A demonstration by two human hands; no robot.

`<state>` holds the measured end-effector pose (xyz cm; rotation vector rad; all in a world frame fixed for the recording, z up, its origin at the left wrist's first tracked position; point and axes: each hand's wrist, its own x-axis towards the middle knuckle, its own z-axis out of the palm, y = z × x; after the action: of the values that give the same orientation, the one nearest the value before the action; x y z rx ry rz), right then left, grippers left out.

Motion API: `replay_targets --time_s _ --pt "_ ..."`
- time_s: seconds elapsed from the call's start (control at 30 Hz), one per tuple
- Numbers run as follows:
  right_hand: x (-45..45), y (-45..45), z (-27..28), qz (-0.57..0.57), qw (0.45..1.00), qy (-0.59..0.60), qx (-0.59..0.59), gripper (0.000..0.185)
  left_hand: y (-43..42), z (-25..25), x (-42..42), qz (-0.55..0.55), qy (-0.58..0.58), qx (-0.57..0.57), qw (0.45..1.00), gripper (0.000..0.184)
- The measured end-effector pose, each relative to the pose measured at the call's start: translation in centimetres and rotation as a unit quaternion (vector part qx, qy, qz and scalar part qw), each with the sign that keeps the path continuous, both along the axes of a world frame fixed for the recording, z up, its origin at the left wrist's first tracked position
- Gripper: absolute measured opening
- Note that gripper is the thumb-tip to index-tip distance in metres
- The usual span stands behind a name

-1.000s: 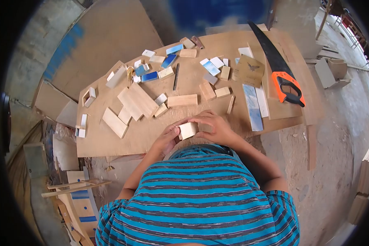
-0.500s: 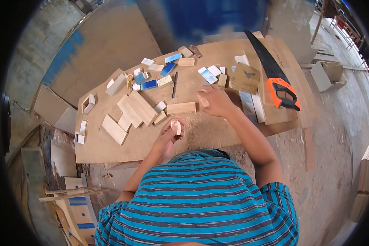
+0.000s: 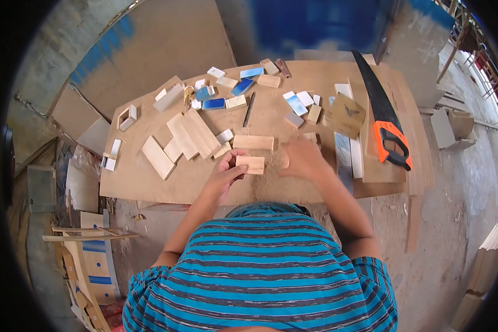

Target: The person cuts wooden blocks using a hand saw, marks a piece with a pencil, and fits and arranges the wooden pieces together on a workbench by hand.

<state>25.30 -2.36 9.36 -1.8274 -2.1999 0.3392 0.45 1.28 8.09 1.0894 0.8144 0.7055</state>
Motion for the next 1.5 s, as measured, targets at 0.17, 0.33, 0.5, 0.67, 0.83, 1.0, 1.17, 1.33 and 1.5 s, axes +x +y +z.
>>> replay_targets --time_s 0.17,0.33,0.5,0.67,0.83,1.0,1.17,1.33,1.5 --pt "-1.0 -3.7 -1.6 -0.096 0.994 0.046 -0.030 0.084 -0.7 -2.6 0.6 -0.023 0.051 -0.033 0.998 0.038" --pt "0.3 -4.4 -0.5 0.051 0.978 0.203 0.011 0.076 -1.6 -3.3 2.9 -0.040 0.066 -0.053 0.996 0.040" --pt "0.9 -3.5 -1.4 0.058 0.984 0.169 -0.005 0.057 -1.7 -3.3 4.4 -0.067 0.018 -0.006 0.998 0.038" --pt "3.0 -2.0 -2.0 0.115 0.986 0.117 -0.006 0.048 -1.2 -4.6 5.2 -0.108 0.058 0.034 0.992 0.036" --pt "3.2 -1.5 -2.9 0.148 0.984 0.104 -0.007 0.049 -0.9 -4.6 5.1 -0.117 0.210 0.290 0.926 0.034" --pt "3.6 -2.3 -3.8 0.030 0.978 0.208 -0.002 0.047 -1.2 -3.8 4.7 -0.123 0.165 0.251 0.946 0.037" --pt "3.1 -2.8 -5.6 -0.027 0.958 0.284 0.008 0.037 -1.1 -4.2 5.1 -0.138 0.234 0.333 0.903 0.045" --pt "2.6 -2.3 -5.4 -0.008 0.975 0.223 0.023 0.025 -1.2 -3.8 5.6 -0.141 0.259 0.341 0.892 0.060" --pt "2.8 -1.4 -4.4 0.035 0.988 0.150 -0.016 0.030 -0.8 -4.0 6.1 -0.143 0.279 0.380 0.871 0.086"
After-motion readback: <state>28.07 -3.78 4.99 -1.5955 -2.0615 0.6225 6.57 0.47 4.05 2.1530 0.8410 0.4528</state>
